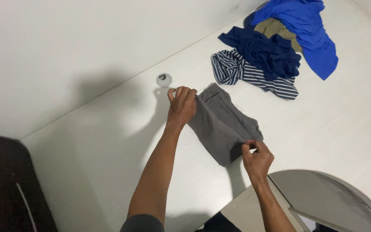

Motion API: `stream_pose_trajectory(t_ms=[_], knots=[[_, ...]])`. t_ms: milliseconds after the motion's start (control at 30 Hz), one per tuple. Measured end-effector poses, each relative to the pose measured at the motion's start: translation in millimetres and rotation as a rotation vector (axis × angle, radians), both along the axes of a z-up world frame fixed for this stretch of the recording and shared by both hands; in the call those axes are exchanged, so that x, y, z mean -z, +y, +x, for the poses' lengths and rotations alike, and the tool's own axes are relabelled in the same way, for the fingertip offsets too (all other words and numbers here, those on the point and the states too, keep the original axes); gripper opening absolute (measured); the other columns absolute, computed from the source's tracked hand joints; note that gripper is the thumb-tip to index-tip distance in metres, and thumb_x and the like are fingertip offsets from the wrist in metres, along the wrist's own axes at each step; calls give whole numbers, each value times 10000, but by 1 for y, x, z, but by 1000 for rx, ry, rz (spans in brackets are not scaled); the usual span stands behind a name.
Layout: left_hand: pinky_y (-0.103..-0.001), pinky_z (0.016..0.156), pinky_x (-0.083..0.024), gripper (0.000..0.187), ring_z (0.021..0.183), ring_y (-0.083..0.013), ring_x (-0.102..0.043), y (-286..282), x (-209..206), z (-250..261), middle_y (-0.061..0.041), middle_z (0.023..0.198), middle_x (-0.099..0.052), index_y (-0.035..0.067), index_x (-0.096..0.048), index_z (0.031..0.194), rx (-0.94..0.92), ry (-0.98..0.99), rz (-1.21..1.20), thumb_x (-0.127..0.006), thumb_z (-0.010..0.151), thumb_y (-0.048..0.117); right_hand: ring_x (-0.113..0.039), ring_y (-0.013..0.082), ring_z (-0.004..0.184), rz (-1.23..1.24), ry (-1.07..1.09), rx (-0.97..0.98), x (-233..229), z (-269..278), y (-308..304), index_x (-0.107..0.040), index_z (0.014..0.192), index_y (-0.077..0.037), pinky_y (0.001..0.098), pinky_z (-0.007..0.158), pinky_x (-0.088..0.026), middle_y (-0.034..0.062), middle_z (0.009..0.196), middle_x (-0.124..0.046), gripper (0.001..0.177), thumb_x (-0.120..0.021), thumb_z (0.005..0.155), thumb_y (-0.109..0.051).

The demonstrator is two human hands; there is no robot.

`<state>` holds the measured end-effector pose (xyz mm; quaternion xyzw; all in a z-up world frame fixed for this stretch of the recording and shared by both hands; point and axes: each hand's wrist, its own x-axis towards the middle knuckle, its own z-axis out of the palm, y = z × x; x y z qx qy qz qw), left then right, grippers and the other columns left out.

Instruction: The person spreads out a gray shirt on a surface by hand, folds the sides and sleeves inward, and places the folded shirt into a black suitcase. The person then repeats these actions with another gray shirt.

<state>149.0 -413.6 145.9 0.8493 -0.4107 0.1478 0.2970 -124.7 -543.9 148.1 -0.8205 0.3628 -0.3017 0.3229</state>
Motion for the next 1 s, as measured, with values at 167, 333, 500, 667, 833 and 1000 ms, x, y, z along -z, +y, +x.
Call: stream_pose_trajectory(t_ms=[167, 333, 500, 667, 833, 1000], knots=[[-544, 1101, -275, 256, 1125, -200, -576, -66, 9, 14, -27, 1062, -665, 78, -719, 1199, 30, 8, 23, -611, 971, 32, -721, 186, 692, 196, 91, 174, 13, 0, -58, -772, 1075, 11, 326, 598, -574, 148, 875, -775, 226, -706, 901, -117], [-567, 1103, -243, 279, 1178, -208, -573, -121, 41, 24, -21, 1059, -698, 104, -737, 1166, 30, 118, 151, -604, 941, 6, -737, 207, 726, 283, 193, 228, 48, 4, -89, -772, 1117, -4, 337, 652, -598, 157, 889, -779, 245, -733, 917, -139], [-570, 1123, -226, 193, 1171, -206, -586, -154, 78, 32, -36, 1077, -750, 104, -760, 1099, -22, 219, 168, -623, 966, 83, -755, 227, 798, 273, 285, 231, 76, 5, -99, -775, 1122, -15, 354, 739, -618, 162, 944, -784, 240, -744, 923, -145], [-572, 1148, -203, 239, 1236, -227, -535, -166, 83, 37, -53, 1159, -703, 109, -720, 1179, -110, 397, 236, -649, 979, 218, -747, 226, 844, 73, 243, 133, 81, 7, -103, -775, 1128, -8, 358, 777, -617, 190, 1057, -768, 236, -740, 933, -136], [-586, 1190, -179, 430, 1319, -241, -459, -149, 71, 20, -73, 1333, -591, 116, -598, 1378, -244, 535, 209, -622, 1009, 337, -641, 303, 1039, 80, 316, 172, 63, 8, -90, -726, 1224, -15, 443, 932, -540, 158, 1164, -716, 282, -702, 970, -135], [-676, 1153, -85, 665, 1473, -350, -258, -108, 59, -9, -160, 1576, -330, 112, -404, 1509, -340, 559, 295, -606, 953, 415, -341, 449, 1437, -48, 270, -112, 73, 17, -57, -526, 1404, 53, 591, 1154, -321, 291, 1503, -447, 513, -586, 994, -248]])
